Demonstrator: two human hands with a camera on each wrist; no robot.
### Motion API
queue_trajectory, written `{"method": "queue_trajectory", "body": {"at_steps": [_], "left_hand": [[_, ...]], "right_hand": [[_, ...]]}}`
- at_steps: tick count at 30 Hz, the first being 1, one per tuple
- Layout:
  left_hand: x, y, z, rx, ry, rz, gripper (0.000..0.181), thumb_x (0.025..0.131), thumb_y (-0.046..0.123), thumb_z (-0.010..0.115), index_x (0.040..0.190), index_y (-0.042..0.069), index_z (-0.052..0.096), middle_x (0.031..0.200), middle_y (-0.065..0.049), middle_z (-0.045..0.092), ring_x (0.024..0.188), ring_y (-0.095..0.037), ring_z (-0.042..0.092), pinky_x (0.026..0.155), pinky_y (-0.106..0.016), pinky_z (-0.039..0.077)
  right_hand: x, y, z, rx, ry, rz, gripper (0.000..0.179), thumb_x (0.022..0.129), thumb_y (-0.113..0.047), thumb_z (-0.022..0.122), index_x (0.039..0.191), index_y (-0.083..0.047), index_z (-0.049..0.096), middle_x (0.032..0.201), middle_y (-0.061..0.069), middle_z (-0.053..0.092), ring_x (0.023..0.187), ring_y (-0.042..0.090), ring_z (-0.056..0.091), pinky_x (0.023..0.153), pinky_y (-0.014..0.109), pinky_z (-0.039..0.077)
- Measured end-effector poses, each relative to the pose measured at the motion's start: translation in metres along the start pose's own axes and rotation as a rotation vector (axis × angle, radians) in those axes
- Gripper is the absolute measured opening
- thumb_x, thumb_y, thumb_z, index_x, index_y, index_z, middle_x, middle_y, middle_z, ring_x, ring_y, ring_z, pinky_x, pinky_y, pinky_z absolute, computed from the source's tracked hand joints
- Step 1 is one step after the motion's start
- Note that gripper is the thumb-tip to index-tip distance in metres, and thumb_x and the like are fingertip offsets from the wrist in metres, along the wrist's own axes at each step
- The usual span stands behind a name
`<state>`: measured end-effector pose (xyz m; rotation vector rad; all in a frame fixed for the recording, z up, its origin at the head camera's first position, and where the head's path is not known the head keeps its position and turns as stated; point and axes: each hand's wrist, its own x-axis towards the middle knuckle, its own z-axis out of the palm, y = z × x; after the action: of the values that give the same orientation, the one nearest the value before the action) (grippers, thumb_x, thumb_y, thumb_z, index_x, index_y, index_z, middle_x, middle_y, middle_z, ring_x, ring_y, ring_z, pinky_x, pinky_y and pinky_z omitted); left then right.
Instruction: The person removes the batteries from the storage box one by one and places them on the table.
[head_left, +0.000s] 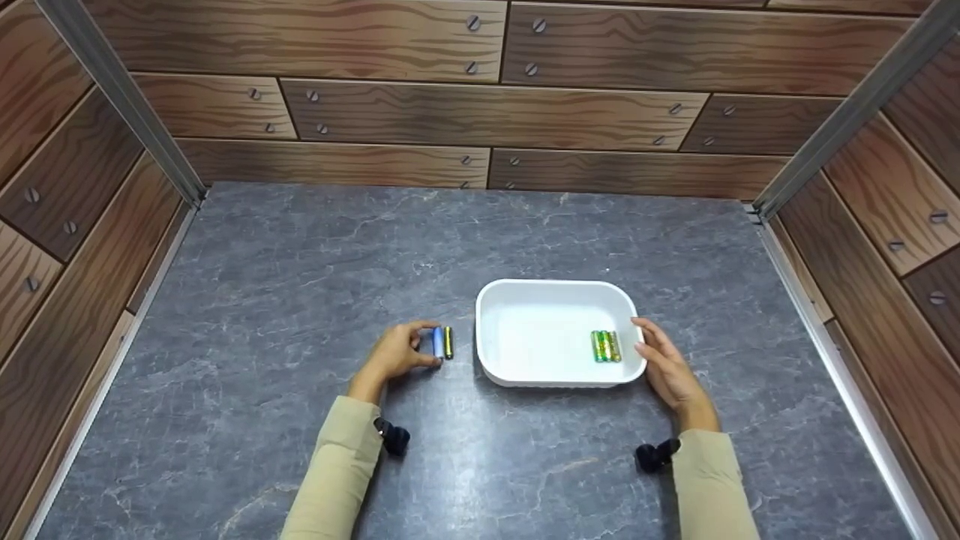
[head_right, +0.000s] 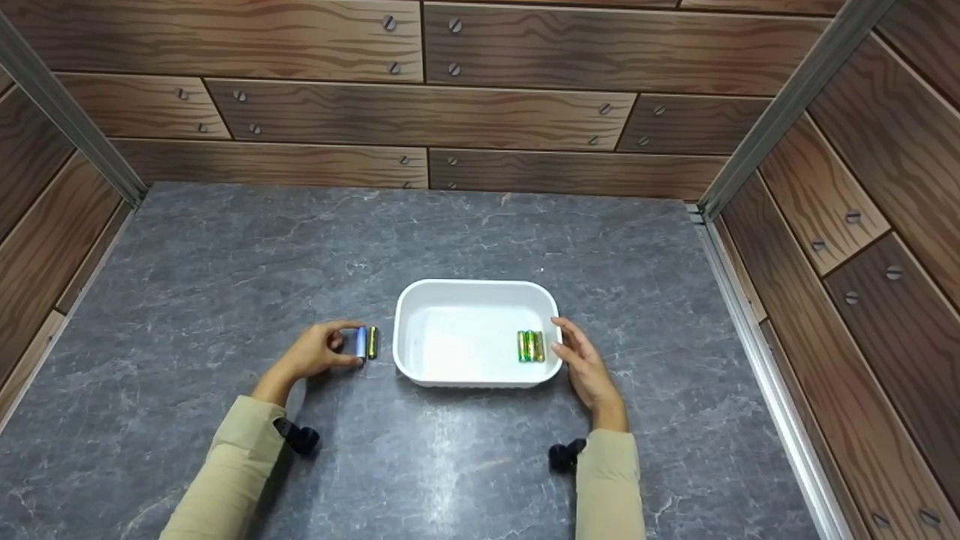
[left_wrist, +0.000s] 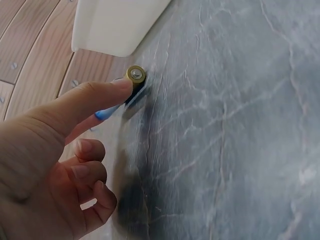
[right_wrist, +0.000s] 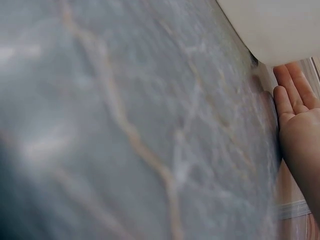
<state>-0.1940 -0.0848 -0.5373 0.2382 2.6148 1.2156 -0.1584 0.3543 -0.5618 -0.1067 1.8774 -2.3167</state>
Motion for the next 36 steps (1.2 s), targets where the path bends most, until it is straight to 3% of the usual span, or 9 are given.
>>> {"method": "queue_trajectory", "body": {"at_steps": [8,15,36], "left_hand": [[0.0031,-0.0004,0.0015,0.051,-0.005,-0.013,0.057,0.067,0.011,0.084,0.121,0.01,0.065,0.068,0.003,0.041,0.061,-0.011,0.036,0.058,-0.023,0.027],[0.0024,0.0001,0.0015,0.042,-0.007,-0.003,0.06,0.066,0.011,0.084,0.123,0.008,0.064,0.068,0.003,0.042,0.061,-0.011,0.036,0.058,-0.022,0.027],[0.0008,0.0019,-0.0004,0.064,0.013,-0.001,0.058,0.068,0.012,0.083,0.123,0.009,0.065,0.066,0.005,0.039,0.06,-0.011,0.036,0.058,-0.023,0.026]], "right_hand": [[0.0001,0.0016,-0.0009,0.017,-0.025,-0.016,0.038,0.099,-0.003,0.043,0.125,-0.029,0.055,0.129,-0.015,0.056,0.117,-0.001,0.053,0.095,0.016,0.044],[0.0004,0.0017,-0.0015,0.027,-0.043,-0.033,0.039,0.099,-0.002,0.041,0.125,-0.028,0.054,0.129,-0.014,0.056,0.118,-0.001,0.053,0.096,0.016,0.044],[0.0003,0.001,-0.0002,0.016,-0.016,-0.02,0.038,0.099,-0.003,0.044,0.126,-0.028,0.055,0.13,-0.014,0.057,0.119,-0.002,0.052,0.097,0.015,0.042]]}}
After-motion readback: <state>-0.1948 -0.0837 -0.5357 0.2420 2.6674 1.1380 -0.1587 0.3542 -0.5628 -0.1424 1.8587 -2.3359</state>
